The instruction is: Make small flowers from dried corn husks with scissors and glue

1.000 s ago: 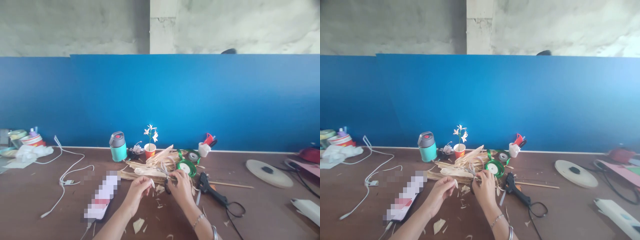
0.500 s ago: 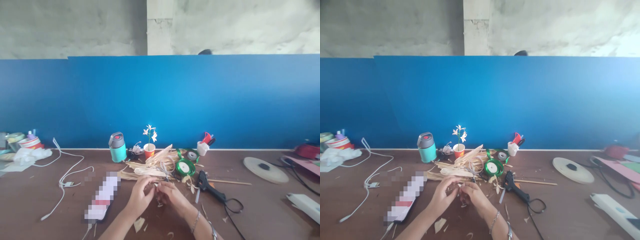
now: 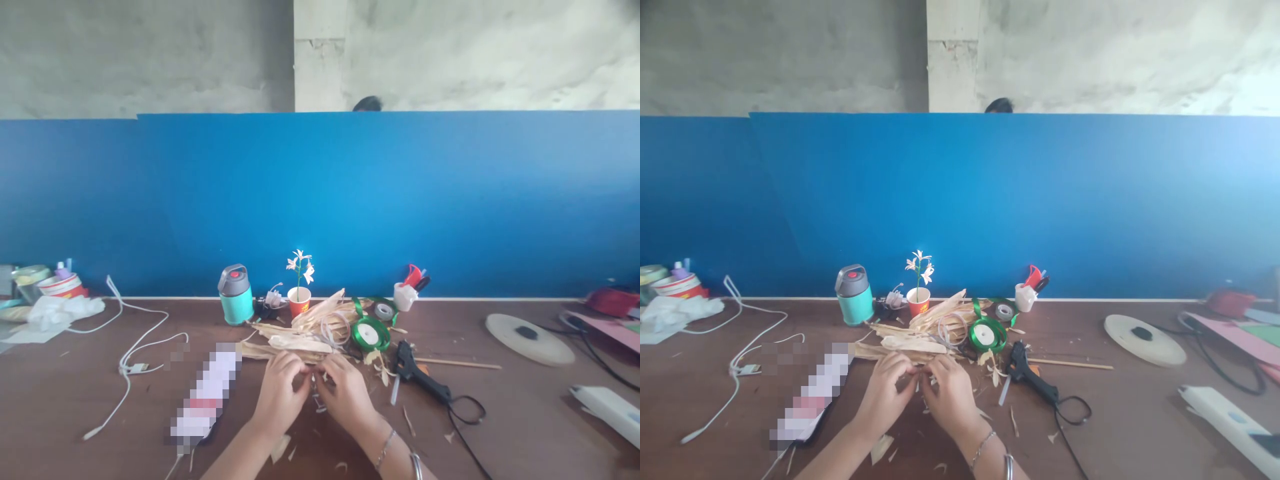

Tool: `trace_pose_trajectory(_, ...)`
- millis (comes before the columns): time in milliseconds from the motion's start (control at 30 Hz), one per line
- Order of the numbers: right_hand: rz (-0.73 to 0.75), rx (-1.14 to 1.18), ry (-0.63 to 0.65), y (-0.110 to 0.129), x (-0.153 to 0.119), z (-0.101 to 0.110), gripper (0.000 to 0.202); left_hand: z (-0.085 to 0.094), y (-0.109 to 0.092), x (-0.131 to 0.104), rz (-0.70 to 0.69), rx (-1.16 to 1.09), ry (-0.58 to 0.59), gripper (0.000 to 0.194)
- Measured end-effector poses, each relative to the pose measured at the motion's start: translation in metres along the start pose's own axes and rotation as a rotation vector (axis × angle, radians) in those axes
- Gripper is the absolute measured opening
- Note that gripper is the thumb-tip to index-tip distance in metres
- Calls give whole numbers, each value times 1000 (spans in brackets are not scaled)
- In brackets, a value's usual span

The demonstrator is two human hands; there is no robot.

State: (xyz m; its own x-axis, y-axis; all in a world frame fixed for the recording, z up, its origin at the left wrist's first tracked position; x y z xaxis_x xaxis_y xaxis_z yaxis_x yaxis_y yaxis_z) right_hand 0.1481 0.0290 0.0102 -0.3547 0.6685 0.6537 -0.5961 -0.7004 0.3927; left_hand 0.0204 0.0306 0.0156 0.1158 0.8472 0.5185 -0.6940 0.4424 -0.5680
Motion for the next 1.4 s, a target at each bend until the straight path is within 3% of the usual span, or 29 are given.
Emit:
trace_pose_trajectory(233,-19,-246,-94,4,0,1,15,4,-12,-4,11,142,-140,16)
trace_pose_trajectory(433,-167,-319,-175,-20,-3,20,16,14,0,2,93,172,-238,18)
trace_pose_trajectory(533,-103,-149,-195,-24,1,26,15,11,4,5,67,142,-148,16)
trace_pose_trajectory(633,52,21,-125,-13,5,19,21,5,1,4,29,113,-79,14)
trace_pose_trajectory(733,121,56,-58,-5,5,10,13,-1,-3,1,14,93,-34,12)
trace_pose_trajectory(1000,-11,-121,7,-26,1,7,17,-8,7,1,113,118,113,20)
trace_pose_trajectory(1200,-48,-190,111,-26,-4,0,22,-18,6,-4,67,123,275,38)
trace_pose_trajectory(1300,-67,-195,96,-30,-4,2,27,-11,12,0,69,74,193,39)
trace_pose_trajectory(1400,-84,-200,59,-35,-4,5,32,4,30,8,163,-60,27,39)
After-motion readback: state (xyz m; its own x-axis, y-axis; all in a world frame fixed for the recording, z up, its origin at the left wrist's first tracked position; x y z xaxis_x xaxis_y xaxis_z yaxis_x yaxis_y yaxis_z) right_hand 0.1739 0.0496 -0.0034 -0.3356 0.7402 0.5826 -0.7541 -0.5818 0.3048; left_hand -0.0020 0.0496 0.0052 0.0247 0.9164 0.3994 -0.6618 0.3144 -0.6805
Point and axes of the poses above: each hand's wrist, its own x-axis towards the middle knuckle, its own z-axis out of the back of the hand, y = z × x, the point moved 6 cm from there along x, towards the middle knuckle, and after that the axes turned 12 degrees about z, right-handed, at the moved point
